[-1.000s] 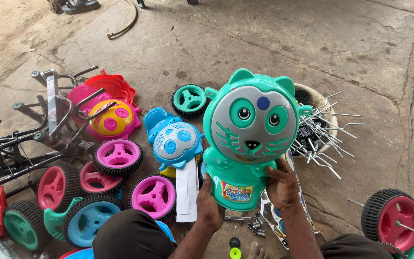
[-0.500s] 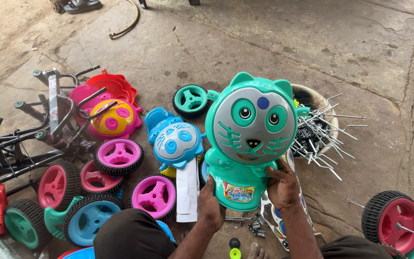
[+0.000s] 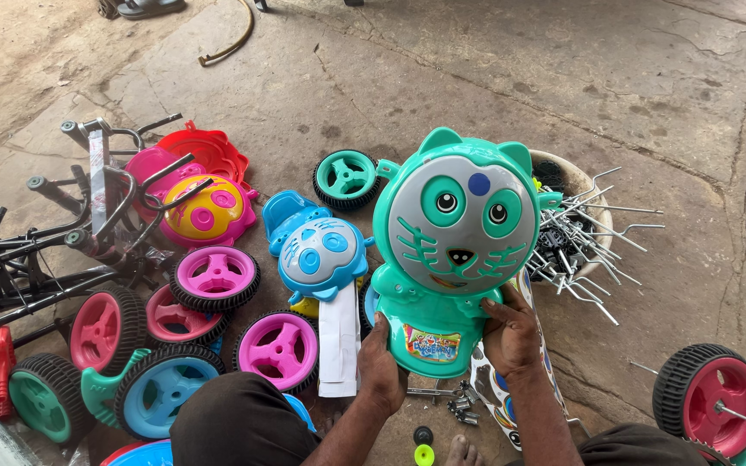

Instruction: The person applies decorative stickers to the face of a teal plastic toy car body, then repeats the process on a blue toy car body. They peel stickers from a sheet and press them onto the toy surfaces.

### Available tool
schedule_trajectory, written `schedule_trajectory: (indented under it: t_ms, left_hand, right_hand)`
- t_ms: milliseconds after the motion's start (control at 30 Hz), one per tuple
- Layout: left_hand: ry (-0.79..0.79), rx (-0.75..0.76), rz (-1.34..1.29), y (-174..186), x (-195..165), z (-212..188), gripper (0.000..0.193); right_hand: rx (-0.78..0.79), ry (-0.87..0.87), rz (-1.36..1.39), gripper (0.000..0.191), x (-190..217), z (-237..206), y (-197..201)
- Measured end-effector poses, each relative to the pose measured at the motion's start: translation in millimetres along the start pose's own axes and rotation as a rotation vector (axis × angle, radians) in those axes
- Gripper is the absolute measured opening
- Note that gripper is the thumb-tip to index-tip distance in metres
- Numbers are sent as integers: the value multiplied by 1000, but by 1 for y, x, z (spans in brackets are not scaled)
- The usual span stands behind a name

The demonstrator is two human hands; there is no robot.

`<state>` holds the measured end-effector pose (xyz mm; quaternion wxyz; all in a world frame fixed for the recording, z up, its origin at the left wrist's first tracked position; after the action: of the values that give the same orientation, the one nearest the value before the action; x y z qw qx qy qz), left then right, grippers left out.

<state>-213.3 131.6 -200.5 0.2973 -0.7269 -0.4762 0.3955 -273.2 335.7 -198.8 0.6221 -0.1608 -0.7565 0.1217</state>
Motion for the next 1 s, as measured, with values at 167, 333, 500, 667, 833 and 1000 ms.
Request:
schedule_trajectory:
  t_ms: [167,333,500,667,833,1000]
  left_hand:
    - [-3,-16,9,1,2,0,60]
    - [-7,-26,-17,2,3,0,59]
    - [-21,-15,-31,1,2,1,58]
    - [-16,-32,-13,0,3,1,58]
    - [-29,-35,11,0,2,-1,59]
    - [-18,-71,46,2,3,-1,60]
  right_hand:
    - [-4,-13,5,62,3,-2,0]
    - [-11,-15,4,62,4,-2,0]
    - [2,-2,13,61,5,-1,-1]
    - [6,-8,15,61,6,-1,-1]
    - [-4,-29,14,62,4,-3,-3]
    - [-19,-40,9,63,4,-2,-2]
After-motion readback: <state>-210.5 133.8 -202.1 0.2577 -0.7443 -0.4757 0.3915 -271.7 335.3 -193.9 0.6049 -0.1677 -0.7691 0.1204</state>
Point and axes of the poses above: each hand's wrist, its own z-axis towards the middle knuckle, its own y-axis out of the back of the hand, x = y × z, the point moved 7 cm from there along z, towards the middle knuckle, and after that the axes turned 15 degrees about -z, right-handed, at the moved point
